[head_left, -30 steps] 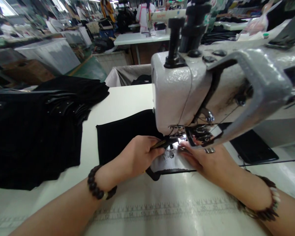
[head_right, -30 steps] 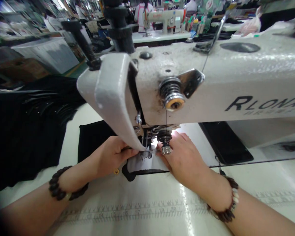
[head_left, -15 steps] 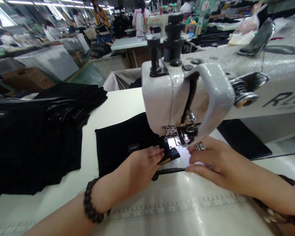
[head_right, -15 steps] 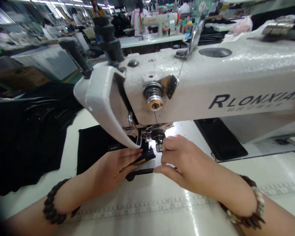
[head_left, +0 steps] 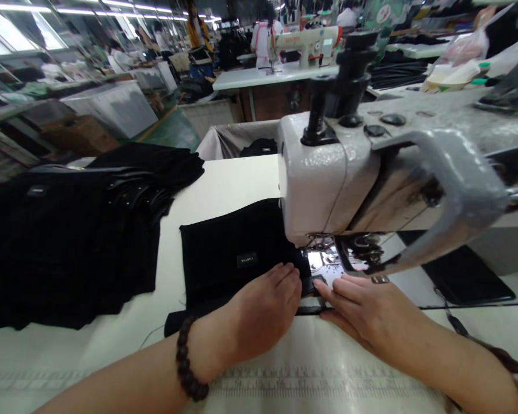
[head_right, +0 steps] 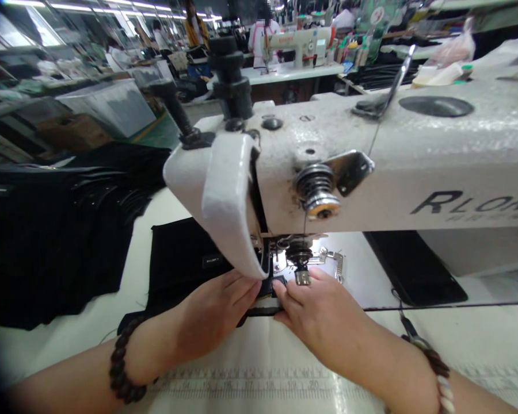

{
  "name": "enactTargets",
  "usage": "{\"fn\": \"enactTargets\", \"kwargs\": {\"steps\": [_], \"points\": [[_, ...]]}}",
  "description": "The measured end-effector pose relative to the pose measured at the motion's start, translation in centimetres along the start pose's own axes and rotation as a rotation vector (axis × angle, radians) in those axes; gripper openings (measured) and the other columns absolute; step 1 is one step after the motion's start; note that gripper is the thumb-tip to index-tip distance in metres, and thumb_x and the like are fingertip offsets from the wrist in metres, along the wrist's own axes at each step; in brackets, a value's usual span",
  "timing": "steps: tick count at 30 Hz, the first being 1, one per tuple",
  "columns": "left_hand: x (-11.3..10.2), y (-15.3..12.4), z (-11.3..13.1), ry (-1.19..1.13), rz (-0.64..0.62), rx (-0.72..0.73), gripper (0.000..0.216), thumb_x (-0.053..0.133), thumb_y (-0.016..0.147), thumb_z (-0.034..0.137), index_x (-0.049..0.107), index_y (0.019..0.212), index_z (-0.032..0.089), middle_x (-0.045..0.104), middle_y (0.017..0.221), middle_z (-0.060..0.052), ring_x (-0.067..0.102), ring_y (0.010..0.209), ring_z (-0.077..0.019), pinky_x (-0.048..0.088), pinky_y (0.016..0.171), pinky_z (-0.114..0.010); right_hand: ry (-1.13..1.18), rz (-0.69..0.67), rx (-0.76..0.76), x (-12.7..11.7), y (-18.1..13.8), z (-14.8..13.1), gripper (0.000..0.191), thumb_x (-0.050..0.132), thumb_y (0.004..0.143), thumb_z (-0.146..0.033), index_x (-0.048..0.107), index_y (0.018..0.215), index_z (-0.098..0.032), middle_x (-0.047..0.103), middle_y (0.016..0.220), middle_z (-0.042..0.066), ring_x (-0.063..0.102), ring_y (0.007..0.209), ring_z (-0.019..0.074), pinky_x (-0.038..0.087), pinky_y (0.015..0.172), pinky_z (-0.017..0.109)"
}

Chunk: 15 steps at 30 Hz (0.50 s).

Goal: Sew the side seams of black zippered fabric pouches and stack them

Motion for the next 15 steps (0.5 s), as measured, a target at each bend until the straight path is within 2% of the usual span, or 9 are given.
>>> {"fn": "enactTargets", "kwargs": {"steps": [5,9,15], "points": [[0.1,0.5,-0.6,0.007,-0.078,0.046,0.032,0.041,0.083,0.015,0.055,0.109,0.003,0.057,0.116,-0.014,0.050,0.108,-0.0222,0.033,0.100,-0.035,-0.082,0.027,0.019,0.3,0.4,0.3,0.053,0.012,0.097,-0.020,0.063,0.093,-0.009,0.062,0.068,0.007,0.057,0.065,0.0151,0.039,0.058,0.029],[0.4,0.8,-0.9,-0.001,-0.101,0.043,0.030,0.040,0.083,0.015,0.056,0.107,0.005,0.055,0.118,-0.013,0.050,0.108,-0.0227,0.033,0.100,-0.037,-0.125,0.008,0.019,0.7,0.6,0.5,0.039,0.026,0.096,-0.020,0.063,0.095,-0.009,0.063,0.069,0.006,0.056,0.063,0.0159,0.039,0.061,0.031],[1.0,1.2,-1.6,0.061,-0.105,0.046,0.034,0.041,0.083,0.012,0.053,0.113,0.003,0.055,0.117,-0.013,0.047,0.113,-0.0216,0.031,0.102,-0.035,-0.168,-0.043,0.096,1.1,0.7,0.8,0.027,0.042,0.090,-0.025,0.061,0.101,-0.009,0.063,0.071,0.005,0.056,0.059,0.0164,0.036,0.051,0.030]]}}
Point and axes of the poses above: each hand's wrist, its own y-axis towards the middle knuckle, its own x-axis out of the palm, z = x × y, the point moved 1 cm from there along y, towards the middle knuckle
